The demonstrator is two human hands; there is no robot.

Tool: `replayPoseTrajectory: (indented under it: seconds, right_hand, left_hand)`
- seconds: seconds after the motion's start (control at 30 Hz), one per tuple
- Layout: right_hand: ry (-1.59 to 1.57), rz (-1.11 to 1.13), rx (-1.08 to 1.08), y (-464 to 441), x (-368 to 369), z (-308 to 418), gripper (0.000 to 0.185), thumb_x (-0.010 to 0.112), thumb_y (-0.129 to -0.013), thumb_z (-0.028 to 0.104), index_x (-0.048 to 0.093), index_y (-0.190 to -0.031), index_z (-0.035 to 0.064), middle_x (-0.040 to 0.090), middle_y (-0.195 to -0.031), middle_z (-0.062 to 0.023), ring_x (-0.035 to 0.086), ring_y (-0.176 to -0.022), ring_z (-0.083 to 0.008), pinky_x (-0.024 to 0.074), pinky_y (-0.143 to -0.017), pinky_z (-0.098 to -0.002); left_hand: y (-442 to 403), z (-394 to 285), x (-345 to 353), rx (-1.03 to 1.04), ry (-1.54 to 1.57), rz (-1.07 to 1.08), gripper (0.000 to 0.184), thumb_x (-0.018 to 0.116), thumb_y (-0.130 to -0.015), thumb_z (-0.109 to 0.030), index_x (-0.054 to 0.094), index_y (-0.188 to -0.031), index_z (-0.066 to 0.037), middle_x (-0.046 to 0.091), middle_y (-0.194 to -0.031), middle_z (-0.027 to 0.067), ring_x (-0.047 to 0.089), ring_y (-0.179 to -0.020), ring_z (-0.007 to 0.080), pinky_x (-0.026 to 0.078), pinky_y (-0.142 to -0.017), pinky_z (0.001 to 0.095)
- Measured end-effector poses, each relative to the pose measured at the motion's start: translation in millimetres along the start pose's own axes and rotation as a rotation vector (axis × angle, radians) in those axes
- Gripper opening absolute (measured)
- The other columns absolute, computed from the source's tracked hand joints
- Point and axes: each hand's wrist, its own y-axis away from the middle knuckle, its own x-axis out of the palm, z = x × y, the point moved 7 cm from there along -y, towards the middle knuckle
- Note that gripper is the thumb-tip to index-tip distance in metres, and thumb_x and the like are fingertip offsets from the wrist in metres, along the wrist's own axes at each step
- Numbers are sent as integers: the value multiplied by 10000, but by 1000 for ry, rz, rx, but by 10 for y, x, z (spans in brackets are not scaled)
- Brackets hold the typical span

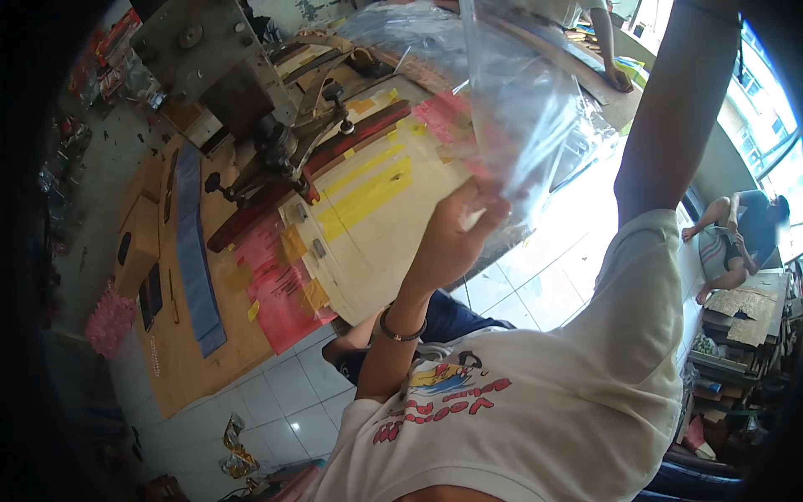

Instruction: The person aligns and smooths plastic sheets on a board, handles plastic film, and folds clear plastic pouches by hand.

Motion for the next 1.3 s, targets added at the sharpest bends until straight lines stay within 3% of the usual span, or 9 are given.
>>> replayPoseTrajectory:
  seconds: [0.2, 0.33, 0.4, 0.57, 0.73, 0.9, 1.0, 1.03, 1.3]
  right_hand:
    - [74, 69, -28, -201, -211, 57, 473, 577, -1054, 140, 502, -1486, -38, 717, -1299, -181, 782, -941, -206, 568, -630, -201]
    - [56, 113, -39, -297, -196, 113, 489, 595, -1055, 182, 508, -1484, -36, 712, -1302, -185, 781, -945, -210, 595, -669, -221]
    - [22, 143, -57, -409, -187, 120, 499, 604, -1056, 203, 510, -1483, -35, 710, -1304, -187, 780, -947, -213, 609, -688, -231]
    - [-93, 214, -64, -505, -1, 133, 525, 626, -1057, 255, 517, -1481, -33, 705, -1308, -192, 779, -951, -218, 644, -736, -256]
    - [-199, 207, 135, -326, 333, 118, 512, 622, -1071, 303, 550, -1459, -23, 728, -1247, -172, 771, -860, -178, 645, -684, -242]
    - [-337, 284, 417, 201, 1071, 302, 428, 513, -1119, 205, 525, -1443, -75, 749, -1152, -179, 770, -739, -186, 640, -571, -250]
    - [-526, 501, 544, 603, 1603, 473, 422, 453, -1131, 157, 457, -1475, -88, 743, -1153, -211, 788, -753, -265, 682, -580, -327]
    - [-570, 528, 666, 758, 1776, 433, 430, 449, -1134, 162, 444, -1491, -77, 743, -1167, -209, 791, -768, -264, 667, -560, -306]
    - [-892, 480, 799, 1620, 2425, 581, 380, 612, -1078, 299, 582, -1312, 1, 756, -1067, -133, 721, -694, -129, 624, -526, -279]
  left_hand:
    - [-16, -5, 433, 179, 677, 394, 501, 711, -1022, -308, 475, -1381, -51, 617, -1424, 178, 598, -1316, 269, 443, -1141, 438]
    - [6, -55, 609, 144, 524, 316, 624, 743, -995, -352, 454, -1454, -43, 614, -1435, 181, 613, -1302, 268, 473, -1120, 439]
    - [21, -13, 599, 75, 341, 372, 287, 693, -1035, -283, 663, -1131, -14, 759, -1091, 131, 744, -1022, 198, 591, -915, 357]
    - [154, 561, 356, -192, 785, 350, 488, 544, -1068, -526, 601, -1086, -42, 609, -666, 12, 614, -513, 126, 543, -533, 252]
    - [271, 376, -514, -195, 421, 55, 743, 362, -1109, -586, 432, -1543, 13, 587, -1440, 220, 553, -1330, 260, 402, -1173, 424]
    - [228, -653, -991, 134, 19, 51, 1090, 666, -903, -730, 303, -1622, 4, 463, -1570, 231, 408, -1498, 344, 249, -1264, 455]
    - [195, -850, -877, 188, -17, 24, 961, 723, -962, -547, 293, -1625, 0, 482, -1550, 220, 472, -1452, 322, 332, -1226, 435]
    - [217, -892, -844, 153, 20, -127, 645, 673, -1047, -295, 409, -1548, 12, 617, -1413, 223, 644, -1261, 272, 467, -1104, 404]
    - [1480, -436, -1358, -228, -58, -81, 280, 581, -1092, -156, 599, -1301, 28, 741, -1141, 149, 733, -1008, 214, 580, -889, 334]
